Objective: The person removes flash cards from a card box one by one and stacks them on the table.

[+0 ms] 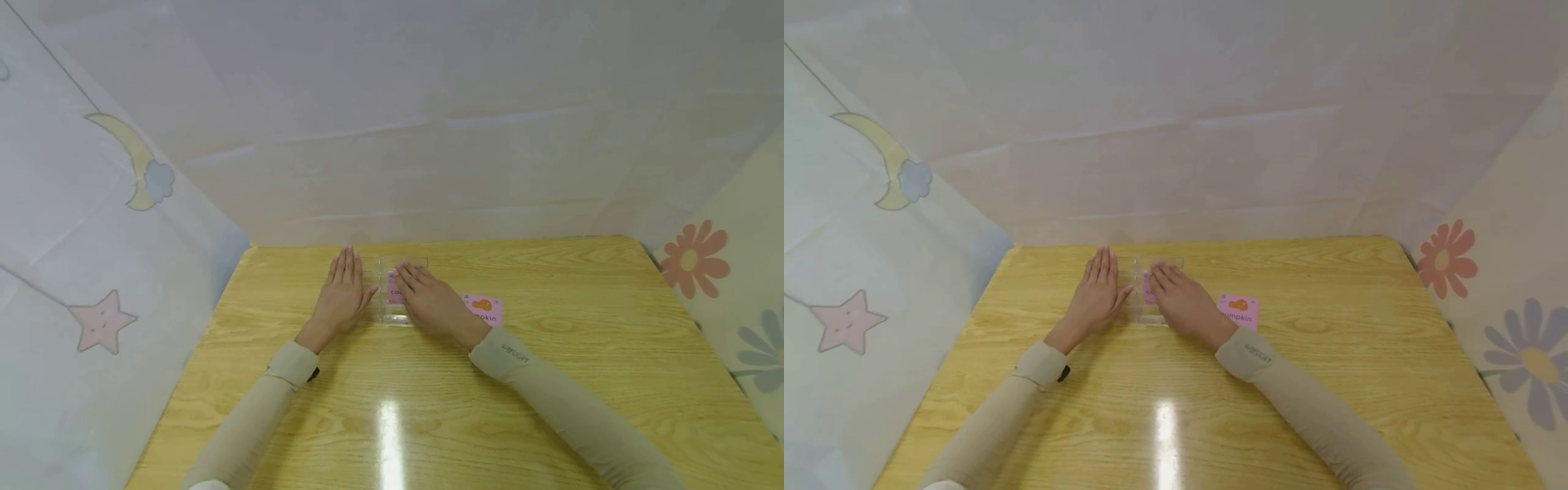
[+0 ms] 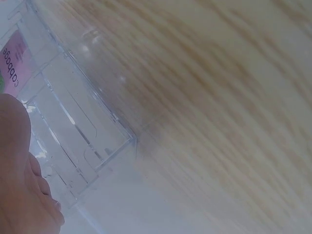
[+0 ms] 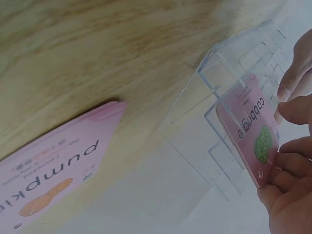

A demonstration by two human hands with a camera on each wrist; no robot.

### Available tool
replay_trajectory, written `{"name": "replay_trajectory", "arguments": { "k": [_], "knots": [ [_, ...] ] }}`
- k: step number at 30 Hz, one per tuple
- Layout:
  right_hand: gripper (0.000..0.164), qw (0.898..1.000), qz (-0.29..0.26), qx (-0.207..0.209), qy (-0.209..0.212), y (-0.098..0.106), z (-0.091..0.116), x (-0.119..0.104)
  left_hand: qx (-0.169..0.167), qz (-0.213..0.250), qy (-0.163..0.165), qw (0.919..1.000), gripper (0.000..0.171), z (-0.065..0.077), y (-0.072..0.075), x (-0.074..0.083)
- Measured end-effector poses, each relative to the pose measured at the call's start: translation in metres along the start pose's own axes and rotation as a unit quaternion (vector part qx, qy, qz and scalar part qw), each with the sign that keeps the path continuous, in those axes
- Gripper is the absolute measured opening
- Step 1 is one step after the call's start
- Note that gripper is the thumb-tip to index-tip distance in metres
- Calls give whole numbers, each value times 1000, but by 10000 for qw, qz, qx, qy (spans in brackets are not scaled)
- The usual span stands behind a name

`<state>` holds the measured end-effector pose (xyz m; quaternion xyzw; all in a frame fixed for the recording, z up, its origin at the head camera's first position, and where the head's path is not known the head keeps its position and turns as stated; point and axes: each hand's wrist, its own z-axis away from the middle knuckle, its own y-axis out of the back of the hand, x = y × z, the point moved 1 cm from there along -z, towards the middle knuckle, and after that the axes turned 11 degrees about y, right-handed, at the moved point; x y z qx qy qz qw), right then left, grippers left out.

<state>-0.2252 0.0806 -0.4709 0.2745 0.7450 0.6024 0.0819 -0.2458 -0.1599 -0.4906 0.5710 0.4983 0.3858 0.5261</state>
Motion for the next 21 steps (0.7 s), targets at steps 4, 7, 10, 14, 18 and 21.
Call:
{"name": "replay_trajectory", "arguments": {
  "k": [4, 7, 10, 14, 18, 21],
  "knots": [
    [51, 9998, 188, 40, 56, -1, -1, 0, -13, -7, 10, 10000, 81, 0, -1, 0],
    [51, 9996, 244, 112, 34, 1, -3, 1, -7, -46, 3, 10000, 81, 0, -2, -1],
    [50, 9997, 145, 166, -48, 4, -6, 1, -11, -72, 1, 10000, 82, 0, -2, -1],
    [47, 9997, -57, 133, -208, 5, -9, 1, 41, -69, -12, 10000, 81, 0, -1, 0],
    [45, 9991, -175, 180, -330, 6, -11, 1, 66, -77, -25, 9999, 81, 0, -1, 0],
    [44, 9988, -200, 230, -372, 7, -11, 1, 2, -83, -32, 10000, 82, 0, -1, 0]
  ]
}}
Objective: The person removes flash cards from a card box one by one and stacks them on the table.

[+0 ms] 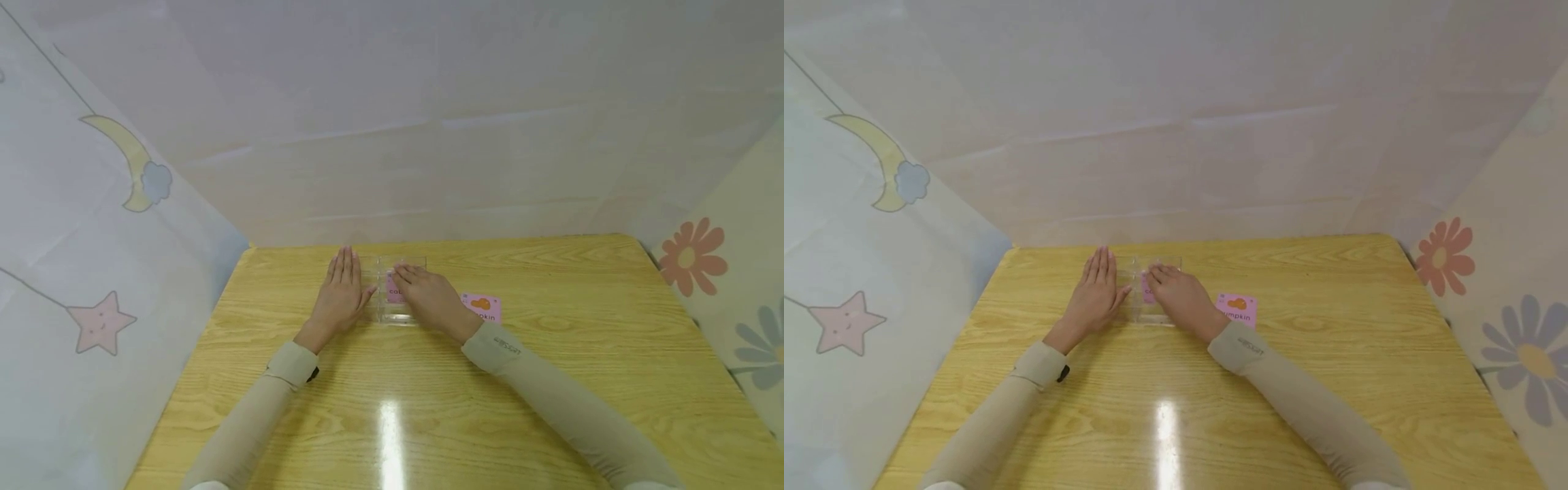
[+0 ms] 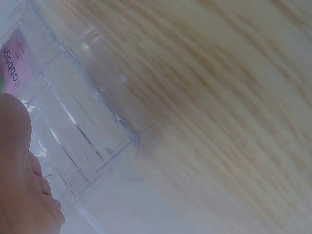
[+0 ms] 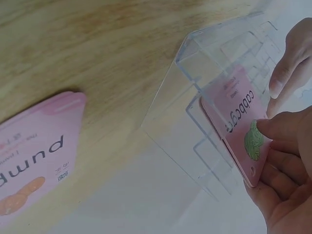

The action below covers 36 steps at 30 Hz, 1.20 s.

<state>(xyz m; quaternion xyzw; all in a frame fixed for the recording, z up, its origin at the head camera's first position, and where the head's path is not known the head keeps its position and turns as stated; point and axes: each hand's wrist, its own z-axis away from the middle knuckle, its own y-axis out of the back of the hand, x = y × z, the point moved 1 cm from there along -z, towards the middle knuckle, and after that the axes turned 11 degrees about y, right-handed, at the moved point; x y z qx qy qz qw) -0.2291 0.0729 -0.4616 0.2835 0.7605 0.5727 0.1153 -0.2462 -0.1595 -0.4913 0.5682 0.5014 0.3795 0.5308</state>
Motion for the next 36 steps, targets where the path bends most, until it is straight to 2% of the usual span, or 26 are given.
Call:
{"name": "replay_trajectory", "arguments": {
  "k": [11, 22, 28, 33, 36],
  "knots": [
    [41, 9998, -17, 118, -149, -1, -2, -1, -6, -29, 23, 10000, 81, 0, -1, 1],
    [24, 9951, -474, 834, -230, 4, -11, 3, 18, -19, 10, 10000, 80, 0, 1, 1],
    [18, 9939, -800, 593, -479, 9, -16, 6, 4, 28, -16, 10000, 81, 0, 1, 1],
    [16, 9867, -1353, 464, -770, 16, -21, 11, -37, 92, -17, 9999, 81, 0, 3, 1],
    [16, 9845, -1488, 338, -863, 18, -24, 15, -52, 74, -23, 10000, 81, 1, 4, 1]
  ]
}}
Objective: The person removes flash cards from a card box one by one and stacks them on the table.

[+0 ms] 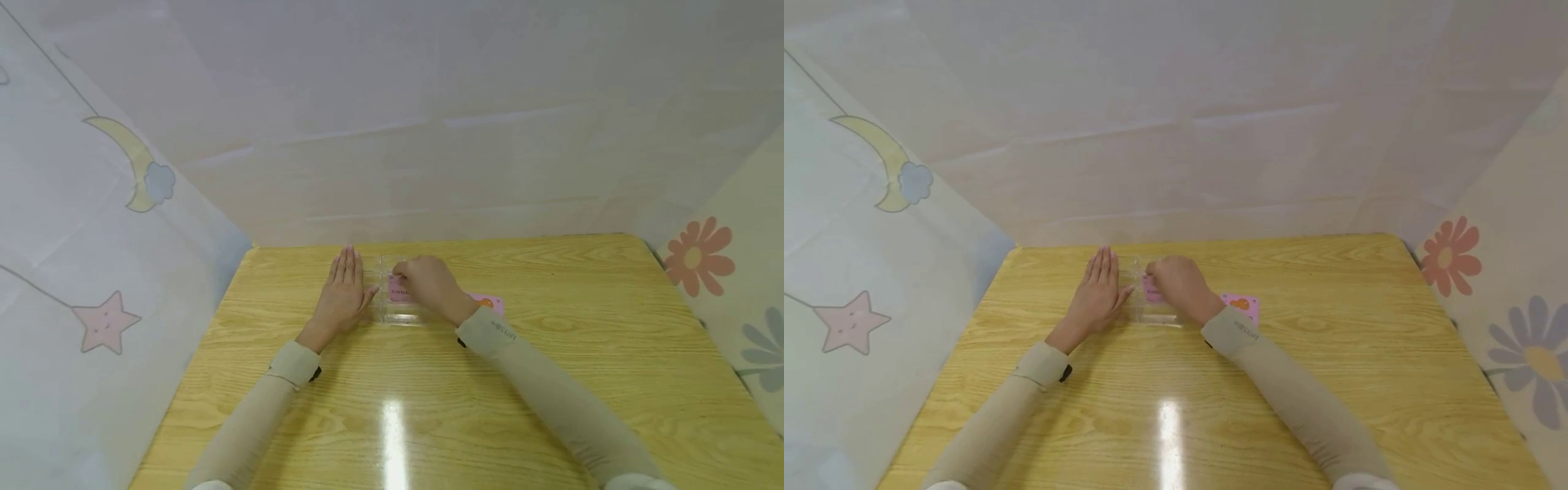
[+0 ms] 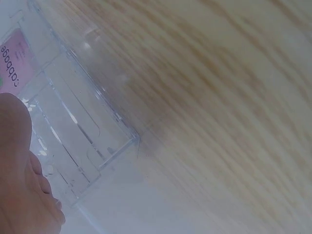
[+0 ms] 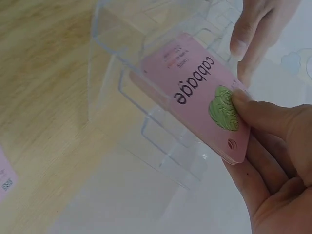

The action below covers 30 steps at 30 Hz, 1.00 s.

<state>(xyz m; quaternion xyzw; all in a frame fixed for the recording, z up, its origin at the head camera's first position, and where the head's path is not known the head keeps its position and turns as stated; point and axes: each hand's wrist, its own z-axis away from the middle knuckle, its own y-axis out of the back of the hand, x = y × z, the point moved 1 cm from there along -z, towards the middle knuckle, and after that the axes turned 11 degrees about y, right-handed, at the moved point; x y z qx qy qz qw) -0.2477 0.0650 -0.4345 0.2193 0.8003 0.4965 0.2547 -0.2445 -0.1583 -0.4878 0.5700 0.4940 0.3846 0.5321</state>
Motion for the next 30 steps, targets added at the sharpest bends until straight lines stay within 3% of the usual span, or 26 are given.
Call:
{"name": "replay_trajectory", "arguments": {
  "k": [17, 30],
  "knots": [
    [12, 9952, -728, -446, -488, 9, -10, 11, -3, -35, -7, 10000, 81, -3, -2, 1],
    [8, 9943, -535, -828, -404, 20, -13, 4, -74, -92, 35, 9999, 81, -2, -3, -1]
  ]
}}
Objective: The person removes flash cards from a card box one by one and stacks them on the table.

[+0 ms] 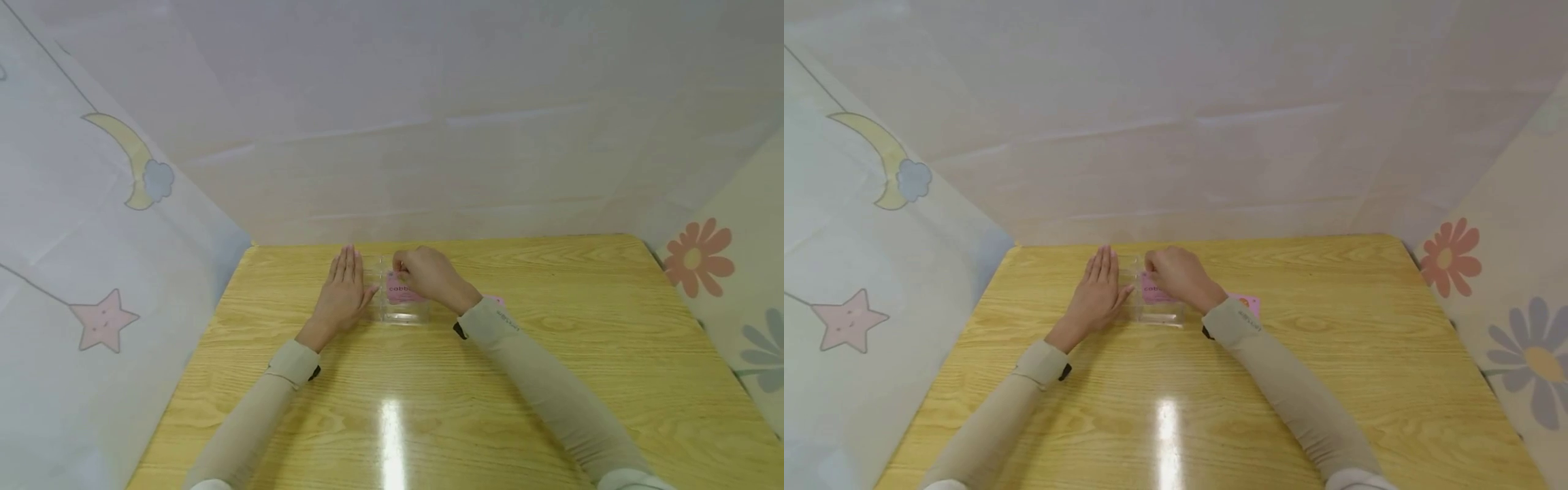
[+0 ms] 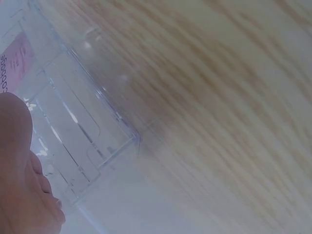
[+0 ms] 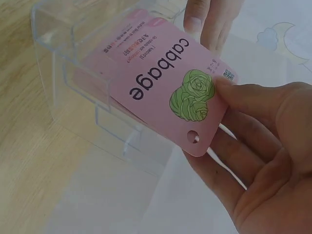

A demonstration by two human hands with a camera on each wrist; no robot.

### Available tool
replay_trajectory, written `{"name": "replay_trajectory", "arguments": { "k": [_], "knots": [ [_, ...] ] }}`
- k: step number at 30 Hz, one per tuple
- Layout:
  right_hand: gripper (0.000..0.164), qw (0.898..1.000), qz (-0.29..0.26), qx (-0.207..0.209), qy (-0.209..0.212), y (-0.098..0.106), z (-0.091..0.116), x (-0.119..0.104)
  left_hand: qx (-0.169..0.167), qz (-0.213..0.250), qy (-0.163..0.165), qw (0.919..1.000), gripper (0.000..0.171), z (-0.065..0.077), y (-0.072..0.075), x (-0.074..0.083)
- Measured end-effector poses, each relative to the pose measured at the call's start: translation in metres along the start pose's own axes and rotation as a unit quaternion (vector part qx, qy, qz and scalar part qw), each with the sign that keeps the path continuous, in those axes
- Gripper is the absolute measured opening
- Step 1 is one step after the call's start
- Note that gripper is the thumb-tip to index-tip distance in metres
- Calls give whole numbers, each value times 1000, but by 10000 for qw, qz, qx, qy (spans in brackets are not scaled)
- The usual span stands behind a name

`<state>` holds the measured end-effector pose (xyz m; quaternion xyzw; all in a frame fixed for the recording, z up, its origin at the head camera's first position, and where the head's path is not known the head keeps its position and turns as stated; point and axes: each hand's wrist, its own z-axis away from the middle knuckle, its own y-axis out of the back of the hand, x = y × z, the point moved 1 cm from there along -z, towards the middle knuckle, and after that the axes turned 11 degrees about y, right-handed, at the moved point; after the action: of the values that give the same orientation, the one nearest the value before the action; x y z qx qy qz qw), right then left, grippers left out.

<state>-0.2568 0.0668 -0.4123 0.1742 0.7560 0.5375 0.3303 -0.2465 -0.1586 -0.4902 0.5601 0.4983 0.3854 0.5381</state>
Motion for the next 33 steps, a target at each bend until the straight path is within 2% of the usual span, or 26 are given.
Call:
{"name": "replay_trajectory", "arguments": {
  "k": [4, 11, 17, 24, 33],
  "knots": [
    [8, 9998, 195, 46, 38, 4, 3, -4, -26, 89, 0, 10000, 81, 1, 0, 1],
    [7, 9995, 17, 308, 43, 9, 7, -4, 19, 89, 10, 10000, 80, 1, 1, 2],
    [9, 9983, 90, 508, 258, 10, 11, 2, -32, 29, 8, 10000, 81, 2, 2, 1],
    [14, 9973, -404, 568, 229, 17, 14, 6, -11, 71, 0, 10000, 81, 1, 2, 1],
    [19, 9931, -1011, 587, -52, 25, 18, 13, 15, 121, 12, 9999, 81, 1, 3, 1]
  ]
}}
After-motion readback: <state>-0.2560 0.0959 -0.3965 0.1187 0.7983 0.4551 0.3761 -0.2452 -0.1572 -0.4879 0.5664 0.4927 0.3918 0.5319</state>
